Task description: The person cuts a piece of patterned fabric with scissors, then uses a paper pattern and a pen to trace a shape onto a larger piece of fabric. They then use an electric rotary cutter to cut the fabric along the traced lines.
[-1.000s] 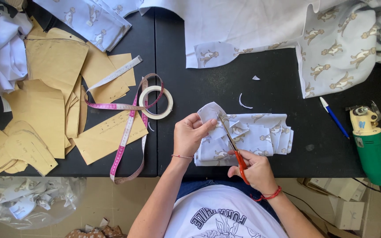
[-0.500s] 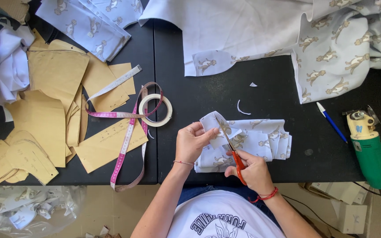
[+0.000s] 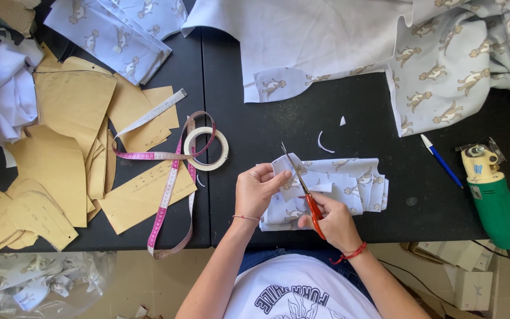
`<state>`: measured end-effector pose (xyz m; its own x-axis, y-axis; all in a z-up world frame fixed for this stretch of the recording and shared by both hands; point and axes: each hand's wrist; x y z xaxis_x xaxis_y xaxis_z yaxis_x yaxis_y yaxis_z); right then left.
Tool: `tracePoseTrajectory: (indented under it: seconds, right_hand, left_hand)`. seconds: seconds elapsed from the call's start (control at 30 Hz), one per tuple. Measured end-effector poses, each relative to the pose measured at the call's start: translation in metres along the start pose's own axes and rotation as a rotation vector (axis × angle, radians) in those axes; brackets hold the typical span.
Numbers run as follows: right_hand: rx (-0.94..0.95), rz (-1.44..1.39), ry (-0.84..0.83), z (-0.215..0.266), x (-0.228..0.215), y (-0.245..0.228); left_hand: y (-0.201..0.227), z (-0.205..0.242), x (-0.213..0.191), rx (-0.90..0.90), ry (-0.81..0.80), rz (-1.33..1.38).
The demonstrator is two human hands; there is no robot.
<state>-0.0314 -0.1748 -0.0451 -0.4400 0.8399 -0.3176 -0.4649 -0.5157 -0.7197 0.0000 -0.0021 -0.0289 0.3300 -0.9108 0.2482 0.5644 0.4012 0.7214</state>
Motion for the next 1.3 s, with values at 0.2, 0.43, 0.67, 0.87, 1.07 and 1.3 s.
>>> tracePoseTrajectory:
  seconds: [0.2,0.43,0.67,0.87,1.07,1.3]
  right_hand:
    - [0.007,-0.034,-0.009,0.003,-0.001,-0.019]
    - [0.009,0.023,-0.019,-0.002,-0.006,-0.036]
    - [-0.011,0.041,-0.064,-0.012,-0.007,-0.051]
    - [-0.005,0.064,-0.074,-0.022,-0.010,-0.062]
    - [-0.100,0.119,-0.068,-0.066,-0.036,-0.063]
    - [-0.309,0.931,0.360,-0.126,-0.094,-0.032]
  left_hand:
    - [-0.005,-0.005,0.000,0.003,0.025,-0.023]
    - [-0.012,-0.009,-0.003,-0.021,0.058,-0.049]
    - [-0.010,-0.011,-0.006,-0.034,0.070,0.005]
    - [-0.028,-0.028,-0.022,-0.020,0.113,-0.017]
    - [-0.022,-0.027,-0.032,0.087,0.098,0.197]
    - [0.003,-0.009,-0.012,0.126,-0.021,-0.099]
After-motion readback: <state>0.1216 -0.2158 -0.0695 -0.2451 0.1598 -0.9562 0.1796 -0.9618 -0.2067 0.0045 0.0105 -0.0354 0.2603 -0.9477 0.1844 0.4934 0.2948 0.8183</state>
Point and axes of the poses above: each hand's wrist, its own z-axis away from the middle knuckle, its own x-axis out of the palm, y = z × x, and after that the axes turned 10 degrees about z, right-handed
